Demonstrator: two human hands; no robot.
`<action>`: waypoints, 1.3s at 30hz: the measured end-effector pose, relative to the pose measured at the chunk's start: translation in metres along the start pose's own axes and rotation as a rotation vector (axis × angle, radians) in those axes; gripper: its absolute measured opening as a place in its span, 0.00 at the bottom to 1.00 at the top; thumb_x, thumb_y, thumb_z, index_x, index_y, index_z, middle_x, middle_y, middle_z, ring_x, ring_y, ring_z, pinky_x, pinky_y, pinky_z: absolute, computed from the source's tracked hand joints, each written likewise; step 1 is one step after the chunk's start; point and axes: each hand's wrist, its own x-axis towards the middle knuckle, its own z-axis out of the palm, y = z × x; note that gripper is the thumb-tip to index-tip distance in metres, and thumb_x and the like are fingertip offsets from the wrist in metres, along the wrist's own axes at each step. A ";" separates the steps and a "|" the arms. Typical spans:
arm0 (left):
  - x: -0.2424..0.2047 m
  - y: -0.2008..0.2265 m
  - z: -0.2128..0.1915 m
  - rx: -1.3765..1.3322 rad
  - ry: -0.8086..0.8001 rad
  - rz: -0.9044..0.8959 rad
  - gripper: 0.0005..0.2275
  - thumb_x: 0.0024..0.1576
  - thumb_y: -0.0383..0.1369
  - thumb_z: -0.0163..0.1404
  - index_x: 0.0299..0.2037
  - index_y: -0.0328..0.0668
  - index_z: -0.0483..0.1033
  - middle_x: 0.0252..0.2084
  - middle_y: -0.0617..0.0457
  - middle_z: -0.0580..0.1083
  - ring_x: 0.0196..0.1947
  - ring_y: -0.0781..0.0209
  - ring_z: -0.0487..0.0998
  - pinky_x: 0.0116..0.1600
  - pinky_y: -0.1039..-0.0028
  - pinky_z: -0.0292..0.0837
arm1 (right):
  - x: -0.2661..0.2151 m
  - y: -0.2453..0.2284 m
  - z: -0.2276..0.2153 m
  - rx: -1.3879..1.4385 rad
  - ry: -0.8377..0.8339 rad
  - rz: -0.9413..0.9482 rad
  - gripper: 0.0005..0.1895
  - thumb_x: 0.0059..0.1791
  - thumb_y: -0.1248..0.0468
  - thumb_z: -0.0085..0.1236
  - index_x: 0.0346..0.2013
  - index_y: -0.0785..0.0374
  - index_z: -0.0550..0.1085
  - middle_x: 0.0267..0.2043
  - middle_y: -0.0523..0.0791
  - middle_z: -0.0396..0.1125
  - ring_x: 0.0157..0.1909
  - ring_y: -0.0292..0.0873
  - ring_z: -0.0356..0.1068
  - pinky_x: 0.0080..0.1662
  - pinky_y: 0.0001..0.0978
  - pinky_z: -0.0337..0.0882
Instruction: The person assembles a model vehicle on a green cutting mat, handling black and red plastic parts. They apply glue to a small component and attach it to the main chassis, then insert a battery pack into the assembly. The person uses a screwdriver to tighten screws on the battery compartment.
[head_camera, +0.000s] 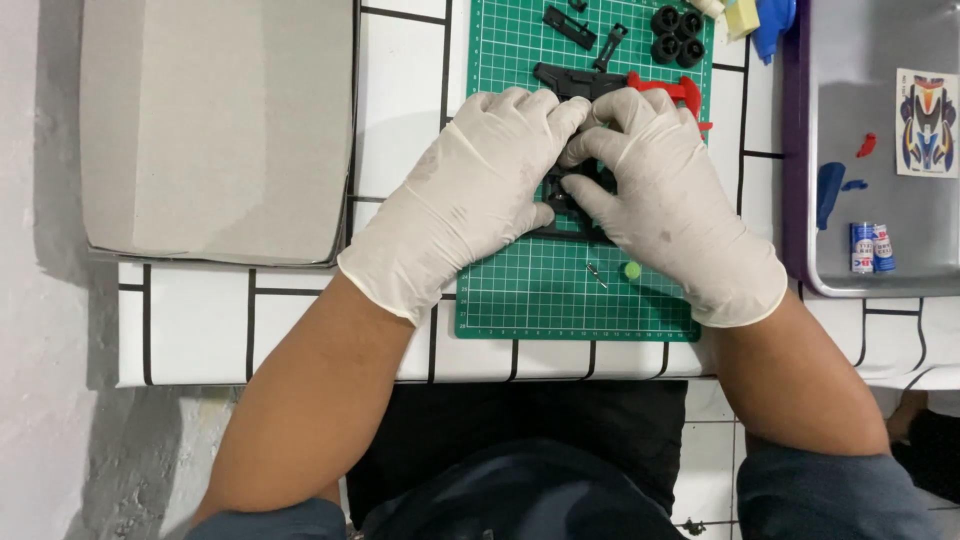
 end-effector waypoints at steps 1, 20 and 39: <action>0.000 0.000 0.000 0.000 0.000 -0.001 0.40 0.38 0.54 0.68 0.59 0.48 0.66 0.45 0.55 0.73 0.46 0.53 0.75 0.46 0.63 0.71 | 0.000 0.000 -0.001 0.000 -0.001 -0.001 0.09 0.49 0.62 0.66 0.42 0.61 0.78 0.50 0.49 0.65 0.48 0.56 0.61 0.48 0.52 0.63; -0.002 0.000 -0.002 0.015 0.031 0.008 0.40 0.38 0.53 0.68 0.59 0.48 0.66 0.44 0.55 0.72 0.44 0.54 0.75 0.45 0.64 0.71 | 0.000 -0.009 -0.009 0.050 0.091 0.024 0.06 0.49 0.67 0.64 0.40 0.62 0.77 0.47 0.49 0.66 0.47 0.56 0.65 0.48 0.50 0.65; -0.001 0.000 -0.002 -0.034 -0.006 0.000 0.43 0.38 0.51 0.69 0.63 0.47 0.64 0.46 0.55 0.72 0.47 0.52 0.75 0.48 0.62 0.70 | -0.016 -0.003 -0.034 0.198 0.113 -0.137 0.11 0.52 0.78 0.53 0.47 0.67 0.76 0.49 0.53 0.65 0.52 0.55 0.66 0.55 0.50 0.66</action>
